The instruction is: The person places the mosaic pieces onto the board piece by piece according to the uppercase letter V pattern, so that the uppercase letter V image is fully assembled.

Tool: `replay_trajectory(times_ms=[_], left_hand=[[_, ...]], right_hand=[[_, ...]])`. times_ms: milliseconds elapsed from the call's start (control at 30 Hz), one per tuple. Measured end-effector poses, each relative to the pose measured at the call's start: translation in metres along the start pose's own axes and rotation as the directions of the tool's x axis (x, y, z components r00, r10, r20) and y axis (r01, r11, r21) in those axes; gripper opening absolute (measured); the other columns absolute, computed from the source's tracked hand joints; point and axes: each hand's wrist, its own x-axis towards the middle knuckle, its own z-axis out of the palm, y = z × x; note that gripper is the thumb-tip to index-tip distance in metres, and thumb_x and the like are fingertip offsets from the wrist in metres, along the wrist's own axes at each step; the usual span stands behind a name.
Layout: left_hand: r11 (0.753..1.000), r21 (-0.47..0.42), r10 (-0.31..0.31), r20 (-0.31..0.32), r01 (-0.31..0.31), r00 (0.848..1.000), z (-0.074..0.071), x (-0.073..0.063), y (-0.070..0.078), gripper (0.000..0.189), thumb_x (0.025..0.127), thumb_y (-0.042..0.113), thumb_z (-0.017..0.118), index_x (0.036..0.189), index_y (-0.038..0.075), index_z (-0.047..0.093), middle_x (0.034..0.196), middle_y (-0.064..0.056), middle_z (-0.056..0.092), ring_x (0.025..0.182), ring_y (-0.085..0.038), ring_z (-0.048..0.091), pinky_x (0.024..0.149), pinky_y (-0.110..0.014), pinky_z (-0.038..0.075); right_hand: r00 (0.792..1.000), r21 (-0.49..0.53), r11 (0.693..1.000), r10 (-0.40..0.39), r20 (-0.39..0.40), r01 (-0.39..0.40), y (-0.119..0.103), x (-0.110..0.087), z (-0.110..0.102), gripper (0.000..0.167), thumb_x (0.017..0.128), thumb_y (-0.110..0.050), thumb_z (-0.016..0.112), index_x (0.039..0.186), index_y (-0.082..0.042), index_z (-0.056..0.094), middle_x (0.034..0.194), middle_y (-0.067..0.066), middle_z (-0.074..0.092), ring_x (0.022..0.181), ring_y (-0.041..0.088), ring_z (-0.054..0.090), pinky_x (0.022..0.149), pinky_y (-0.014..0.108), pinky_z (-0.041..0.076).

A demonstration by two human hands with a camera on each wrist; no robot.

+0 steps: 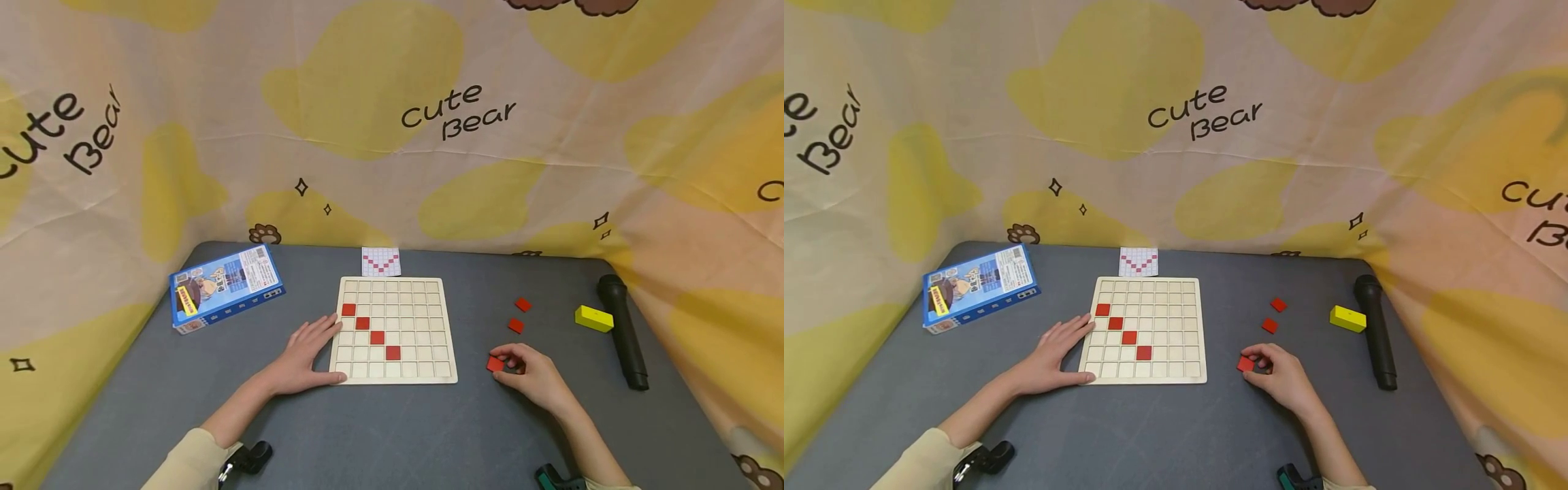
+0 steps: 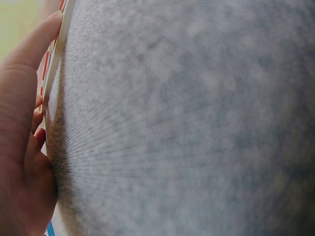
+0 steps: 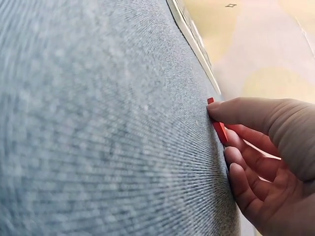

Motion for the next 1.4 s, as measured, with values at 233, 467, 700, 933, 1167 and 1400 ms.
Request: replay_trajectory(times_ms=[233, 467, 700, 933, 1167, 1400], left_hand=[[1.0, 0.006, -0.007, 0.009, 0.007, 1.0, -0.001, 0.0, 0.0, 0.097, 0.08, 0.059, 0.071, 0.154, 0.009, 0.031, 0.161, -0.009, 0.021, 0.146, -0.031, 0.016, 0.113, -0.057, 0.007], [1.0, -0.003, -0.02, 0.022, 0.02, 1.0, -0.002, 0.0, 0.001, 0.098, 0.08, 0.059, 0.071, 0.154, 0.01, 0.03, 0.161, -0.007, 0.02, 0.147, -0.03, 0.015, 0.114, -0.055, 0.006], [1.0, 0.0, -0.019, 0.021, 0.019, 1.0, -0.003, 0.001, 0.002, 0.097, 0.08, 0.059, 0.07, 0.154, 0.009, 0.031, 0.161, -0.008, 0.02, 0.147, -0.031, 0.015, 0.114, -0.057, 0.006], [1.0, -0.013, -0.008, 0.016, 0.008, 1.0, -0.004, 0.001, 0.004, 0.096, 0.081, 0.057, 0.071, 0.153, 0.008, 0.032, 0.16, -0.009, 0.022, 0.147, -0.033, 0.016, 0.113, -0.058, 0.006], [1.0, -0.015, -0.008, 0.015, 0.008, 1.0, -0.004, 0.0, 0.004, 0.095, 0.081, 0.057, 0.071, 0.153, 0.008, 0.032, 0.16, -0.01, 0.022, 0.147, -0.032, 0.016, 0.114, -0.057, 0.006], [1.0, -0.015, -0.004, 0.01, 0.004, 1.0, -0.004, -0.001, 0.004, 0.095, 0.081, 0.057, 0.07, 0.153, 0.008, 0.031, 0.16, -0.01, 0.022, 0.146, -0.033, 0.016, 0.113, -0.058, 0.006]], right_hand=[[0.999, -0.014, 0.999, -0.04, -0.028, 0.04, -0.001, 0.003, 0.003, 0.03, 0.078, -0.016, 0.083, 0.106, -0.017, 0.072, 0.088, -0.005, 0.062, 0.076, 0.011, 0.053, 0.061, 0.024, 0.044], [0.998, 0.062, 0.997, -0.05, -0.026, 0.052, -0.018, 0.019, 0.012, 0.03, 0.08, -0.019, 0.082, 0.108, -0.021, 0.071, 0.088, -0.005, 0.062, 0.076, 0.012, 0.055, 0.062, 0.025, 0.046], [0.998, 0.181, 0.982, -0.064, 0.013, 0.061, -0.044, 0.041, 0.028, 0.03, 0.08, -0.018, 0.082, 0.108, -0.019, 0.072, 0.087, 0.0, 0.063, 0.075, 0.016, 0.056, 0.06, 0.025, 0.046], [0.992, 0.245, 0.966, -0.107, 0.073, 0.086, -0.062, 0.06, 0.047, 0.031, 0.08, -0.013, 0.081, 0.11, -0.013, 0.072, 0.081, 0.002, 0.062, 0.071, 0.017, 0.057, 0.062, 0.024, 0.048], [0.984, 0.245, 0.964, -0.131, 0.118, 0.099, -0.073, 0.075, 0.067, 0.03, 0.081, -0.015, 0.08, 0.109, -0.014, 0.072, 0.085, -0.001, 0.065, 0.075, 0.015, 0.058, 0.065, 0.026, 0.047], [0.977, 0.222, 0.963, -0.181, 0.111, 0.153, -0.079, 0.086, 0.083, 0.03, 0.077, -0.007, 0.08, 0.106, -0.01, 0.072, 0.085, 0.002, 0.065, 0.07, 0.012, 0.056, 0.062, 0.024, 0.047]])
